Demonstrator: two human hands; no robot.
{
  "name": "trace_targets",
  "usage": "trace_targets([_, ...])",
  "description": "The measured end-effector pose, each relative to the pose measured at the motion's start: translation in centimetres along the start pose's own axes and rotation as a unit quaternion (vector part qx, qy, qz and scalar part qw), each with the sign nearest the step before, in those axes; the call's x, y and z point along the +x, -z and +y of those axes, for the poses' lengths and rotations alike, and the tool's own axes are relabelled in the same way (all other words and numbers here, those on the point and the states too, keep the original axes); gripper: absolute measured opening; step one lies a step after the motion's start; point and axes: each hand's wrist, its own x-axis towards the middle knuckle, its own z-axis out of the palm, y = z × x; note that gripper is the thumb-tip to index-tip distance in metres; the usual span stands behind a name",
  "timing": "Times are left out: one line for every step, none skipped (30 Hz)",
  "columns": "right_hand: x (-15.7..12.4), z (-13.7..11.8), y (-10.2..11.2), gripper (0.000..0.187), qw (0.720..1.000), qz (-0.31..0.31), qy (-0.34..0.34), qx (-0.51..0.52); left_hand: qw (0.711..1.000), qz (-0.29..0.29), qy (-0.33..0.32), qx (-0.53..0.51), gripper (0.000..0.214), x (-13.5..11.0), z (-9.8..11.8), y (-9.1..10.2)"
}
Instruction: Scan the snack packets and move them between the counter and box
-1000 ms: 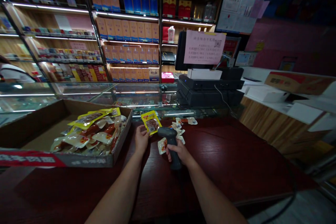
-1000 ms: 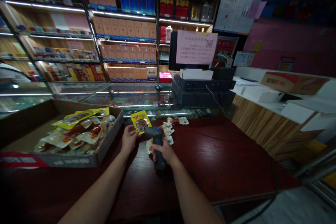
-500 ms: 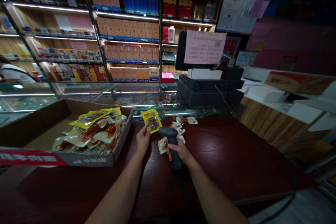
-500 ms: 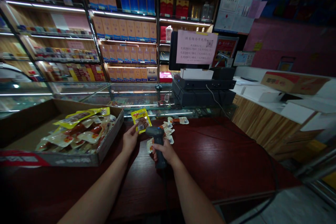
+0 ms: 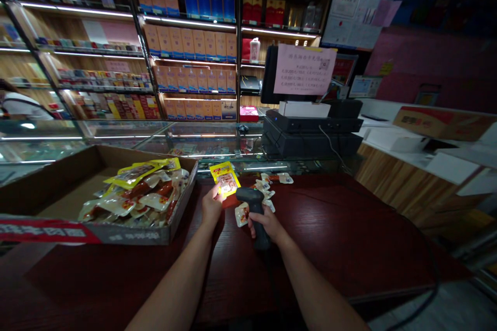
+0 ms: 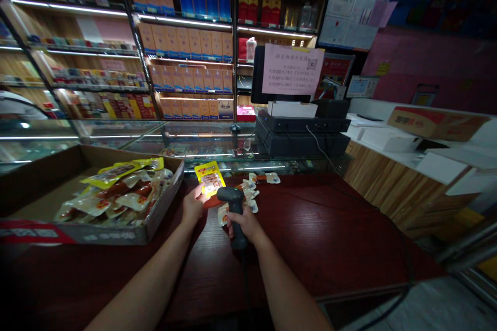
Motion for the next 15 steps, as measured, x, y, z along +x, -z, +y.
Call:
trace_targets([0.0,-0.1,0.0,0.034,1.000,0.001,-0.001,0.001,1.000,-0.001,0.002,-0.009,0.051,0.0,0.1,-0.1])
trace_targets([-0.1,-0.1,-0.1,0.035,1.000,0.002,-0.002,0.002,1.000,-0.001,0.005,-0.018,0.048,-0.1,0.2,-0.2])
trace_targets([-0.2,-0.2,-0.1,0.035,1.000,0.004,-0.003,0.002,1.000,-0.001,0.009,-0.025,0.046,-0.1,0.3,-0.2])
trace_targets([-0.2,-0.2,-0.1,0.035,1.000,0.007,-0.003,0.003,0.999,-0.001,0.013,-0.030,0.045,-0.1,0.4,-0.3])
trace_targets([-0.3,-0.2,-0.2,0.035,1.000,0.009,-0.003,0.004,0.999,0.000,0.016,-0.032,0.045,-0.2,0.5,-0.3])
trace_targets([-0.3,-0.2,-0.2,0.035,1.000,0.009,-0.003,0.005,0.999,0.000,0.018,-0.031,0.044,-0.2,0.6,-0.3])
trace_targets([-0.3,-0.2,-0.1,0.035,1.000,0.008,-0.001,0.006,0.999,0.000,0.020,-0.031,0.044,-0.2,0.6,-0.3])
trace_targets([-0.3,-0.1,-0.1,0.036,1.000,0.003,0.001,0.008,0.999,-0.002,0.021,-0.032,0.044,-0.3,0.7,-0.3])
trace_targets([-0.3,0.0,-0.1,0.036,1.000,-0.001,0.005,0.011,0.999,-0.005,0.020,-0.034,0.043,-0.3,0.8,-0.3])
trace_targets([-0.2,0.1,-0.1,0.035,1.000,-0.001,0.010,0.014,0.999,-0.006,0.017,-0.032,0.043,-0.4,1.0,-0.3])
trace_targets([-0.2,0.1,-0.1,0.035,1.000,0.000,0.015,0.018,1.000,-0.003,0.009,-0.026,0.042,-0.6,1.3,-0.3])
trace_targets([-0.1,0.1,-0.2,0.036,1.000,0.003,0.021,0.023,1.000,0.001,-0.003,-0.014,0.042,-0.7,1.7,-0.4])
trace_targets([0.0,0.0,-0.4,0.036,0.999,0.008,0.027,0.028,1.000,0.007,-0.018,0.001,0.042,-0.8,2.3,-0.4])
trace_targets([0.0,-0.1,-0.6,0.037,0.999,0.011,0.032,0.031,0.999,0.015,-0.034,0.016,0.042,-0.9,3.1,-0.4])
trace_targets([0.1,-0.4,-0.9,0.038,0.999,0.014,0.037,0.033,0.998,0.023,-0.049,0.029,0.041,-1.0,4.0,-0.4])
